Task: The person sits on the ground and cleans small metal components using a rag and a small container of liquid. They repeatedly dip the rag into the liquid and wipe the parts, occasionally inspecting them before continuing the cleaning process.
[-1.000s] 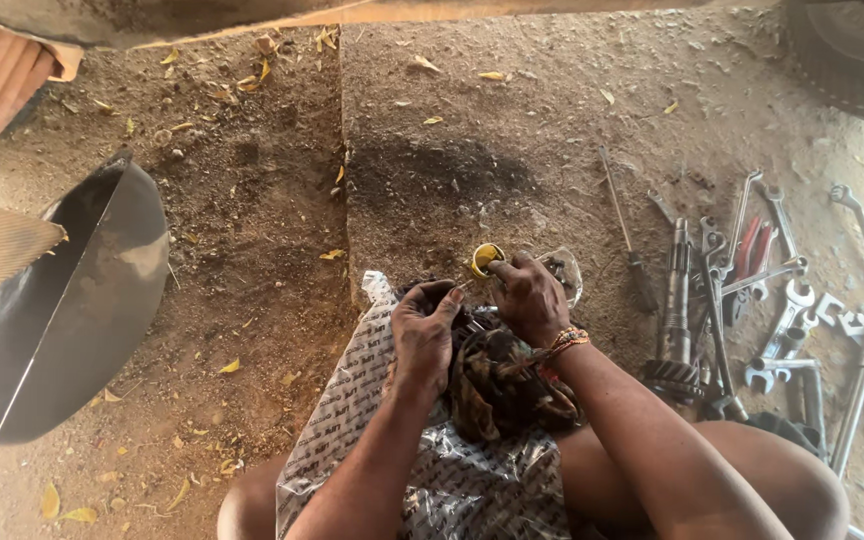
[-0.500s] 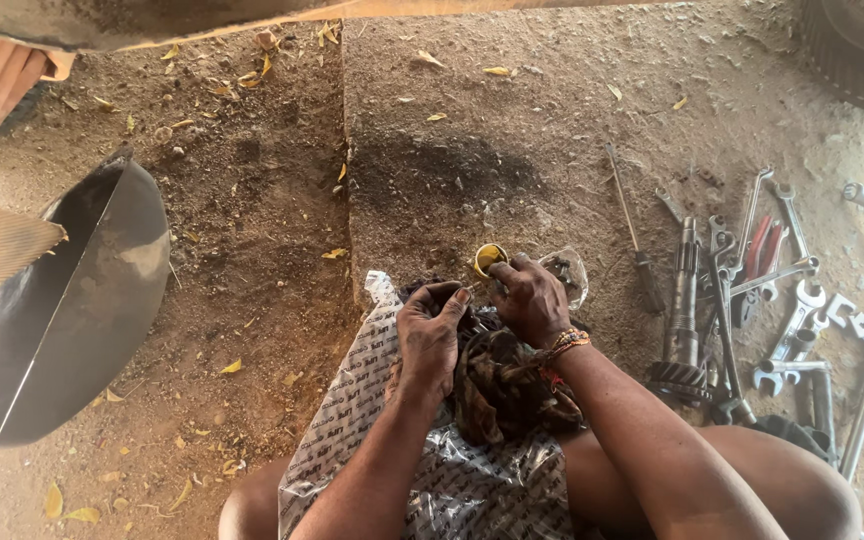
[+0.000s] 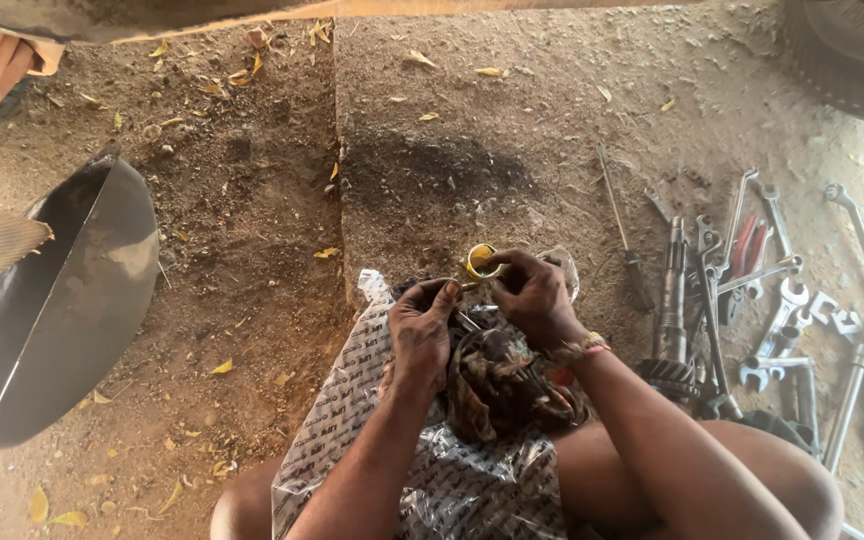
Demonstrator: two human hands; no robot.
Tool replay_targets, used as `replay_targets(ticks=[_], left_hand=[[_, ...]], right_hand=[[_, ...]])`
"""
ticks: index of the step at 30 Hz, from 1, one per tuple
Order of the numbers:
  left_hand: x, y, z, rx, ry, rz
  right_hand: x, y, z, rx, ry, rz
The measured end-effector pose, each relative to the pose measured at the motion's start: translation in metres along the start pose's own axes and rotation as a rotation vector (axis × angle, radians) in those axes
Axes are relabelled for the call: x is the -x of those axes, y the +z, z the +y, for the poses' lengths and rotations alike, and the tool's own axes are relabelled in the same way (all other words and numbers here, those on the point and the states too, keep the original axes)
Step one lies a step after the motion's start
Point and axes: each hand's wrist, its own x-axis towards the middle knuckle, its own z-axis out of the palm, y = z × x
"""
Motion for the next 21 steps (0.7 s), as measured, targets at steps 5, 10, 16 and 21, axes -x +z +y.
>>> replay_targets(ticks=[5, 10, 16, 21], left_hand=[[0.016, 0.005, 0.015, -0.048, -0.026, 0.022], [0.021, 0.011, 0.023, -0.056, 0.005, -0.009], [0.022, 0.008, 0.024, -0.06, 0.02, -0.05], [0.025, 0.009, 0.025, -0.133, 0.098, -0.075]], right_hand=[[0.038, -0.019, -0.032, 0.259, -0.444, 0.066], [0.054, -0.016, -0.044, 0.726, -0.134, -0.145], [0.062, -0.007, -0.025, 0.777, -0.562, 0.017], [0.071, -0.01, -0.015, 0.819, -0.56, 0.038]])
